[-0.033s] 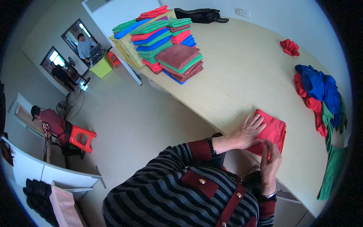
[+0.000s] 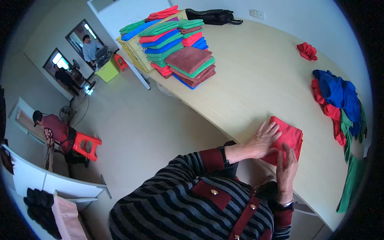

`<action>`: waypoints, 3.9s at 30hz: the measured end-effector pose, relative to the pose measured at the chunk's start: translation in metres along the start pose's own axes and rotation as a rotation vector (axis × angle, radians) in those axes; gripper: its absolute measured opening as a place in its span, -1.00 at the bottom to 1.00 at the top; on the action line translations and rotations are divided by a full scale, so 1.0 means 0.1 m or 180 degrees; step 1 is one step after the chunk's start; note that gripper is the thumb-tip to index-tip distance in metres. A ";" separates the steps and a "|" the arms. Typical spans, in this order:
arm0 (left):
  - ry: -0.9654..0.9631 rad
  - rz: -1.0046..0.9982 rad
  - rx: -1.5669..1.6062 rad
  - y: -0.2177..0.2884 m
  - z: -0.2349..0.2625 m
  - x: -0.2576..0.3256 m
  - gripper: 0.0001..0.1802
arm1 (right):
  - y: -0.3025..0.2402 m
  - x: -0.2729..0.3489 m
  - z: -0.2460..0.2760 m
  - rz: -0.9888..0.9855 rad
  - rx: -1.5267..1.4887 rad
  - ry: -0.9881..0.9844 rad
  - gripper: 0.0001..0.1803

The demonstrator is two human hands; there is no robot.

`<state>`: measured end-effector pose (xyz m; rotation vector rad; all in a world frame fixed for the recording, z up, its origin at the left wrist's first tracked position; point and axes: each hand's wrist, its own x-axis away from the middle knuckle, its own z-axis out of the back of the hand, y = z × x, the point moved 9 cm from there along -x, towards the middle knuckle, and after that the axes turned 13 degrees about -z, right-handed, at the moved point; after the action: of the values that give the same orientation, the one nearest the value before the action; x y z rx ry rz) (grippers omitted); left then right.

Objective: Folding various square pieces of colored fabric and stacking them on a table.

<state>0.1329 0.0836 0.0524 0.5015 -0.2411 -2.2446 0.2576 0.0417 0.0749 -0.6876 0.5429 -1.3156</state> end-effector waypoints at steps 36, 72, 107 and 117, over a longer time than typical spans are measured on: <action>0.0638 -0.0524 -0.0192 0.33 -0.13 0.20 -0.01 | 0.22 -0.32 -0.04 0.0166 0.2057 0.0673 -0.36; -0.0247 -0.0192 -0.0537 -0.05 -0.02 -0.31 -0.23 | 0.39 -0.72 0.12 -0.0201 0.1620 0.0953 -0.24; -0.0229 -0.0265 -0.0545 0.11 -0.06 0.03 -0.19 | 0.22 -0.29 0.22 0.0110 0.1302 0.0843 -0.33; -0.0219 -0.0185 -0.0631 0.08 -0.09 0.00 -0.17 | 0.14 -0.67 -0.08 0.0429 0.1502 0.0669 -0.33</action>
<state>0.1420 0.0787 0.0468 0.3295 -0.0385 -2.3146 0.2488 0.1083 0.0576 -0.1226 0.4154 -1.3316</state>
